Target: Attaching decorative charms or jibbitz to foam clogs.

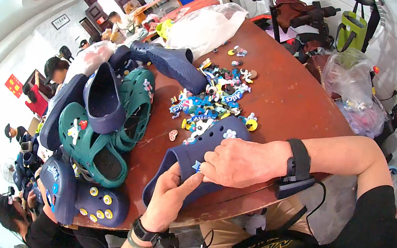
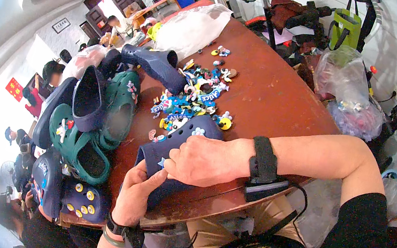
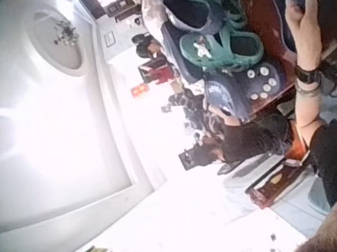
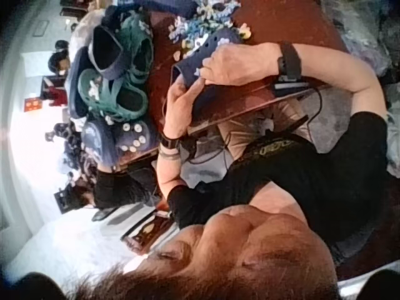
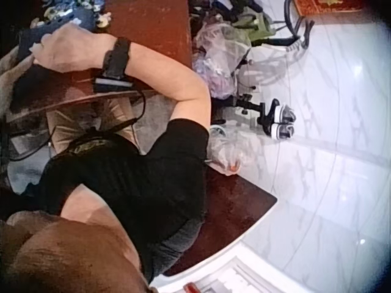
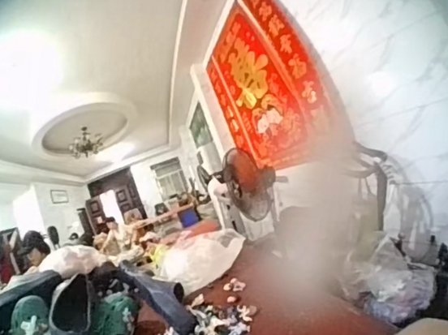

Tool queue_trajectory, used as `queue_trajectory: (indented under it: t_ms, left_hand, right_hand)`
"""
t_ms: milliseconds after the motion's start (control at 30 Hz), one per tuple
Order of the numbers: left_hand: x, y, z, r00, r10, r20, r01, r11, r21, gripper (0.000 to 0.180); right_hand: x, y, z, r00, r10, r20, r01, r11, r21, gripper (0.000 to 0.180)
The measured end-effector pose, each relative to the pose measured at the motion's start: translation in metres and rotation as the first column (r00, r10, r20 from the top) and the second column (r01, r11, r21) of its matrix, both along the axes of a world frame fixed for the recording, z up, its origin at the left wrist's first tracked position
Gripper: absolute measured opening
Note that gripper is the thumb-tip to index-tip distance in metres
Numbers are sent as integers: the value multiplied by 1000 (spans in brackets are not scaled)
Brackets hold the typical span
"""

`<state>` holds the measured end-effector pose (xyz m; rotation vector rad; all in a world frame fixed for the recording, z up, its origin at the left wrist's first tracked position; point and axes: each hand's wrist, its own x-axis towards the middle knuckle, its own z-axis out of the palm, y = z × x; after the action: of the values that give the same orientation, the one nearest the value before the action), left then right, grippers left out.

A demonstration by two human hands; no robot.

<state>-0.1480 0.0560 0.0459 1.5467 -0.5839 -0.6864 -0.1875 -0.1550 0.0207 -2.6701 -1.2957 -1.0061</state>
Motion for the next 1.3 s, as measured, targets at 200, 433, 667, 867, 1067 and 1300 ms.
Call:
queue_trajectory:
  t_ms: [200,433,667,867,1067,1300]
  left_hand:
    - [4,3,-2,999,31,-13,-31,1000,3,29]
    - [9,6,3,986,0,169,-15,996,85,29]
    - [20,14,-1,934,29,356,-80,988,129,28]
    - [-1,28,-18,640,36,768,-427,847,316,30]
    - [-13,33,-48,362,197,911,-514,857,19,30]
    - [-11,36,-54,370,200,907,-531,847,30,32]
  right_hand:
    - [-1,-17,11,977,64,-205,-39,991,125,22]
    - [52,-90,0,879,-247,-407,434,767,472,27]
    - [71,-82,-24,926,-349,-147,376,893,248,30]
    - [38,-74,4,677,203,-707,158,899,409,42]
    - [31,-58,0,695,181,-696,84,941,328,62]
    - [24,-46,-12,951,-44,-307,115,969,218,46]
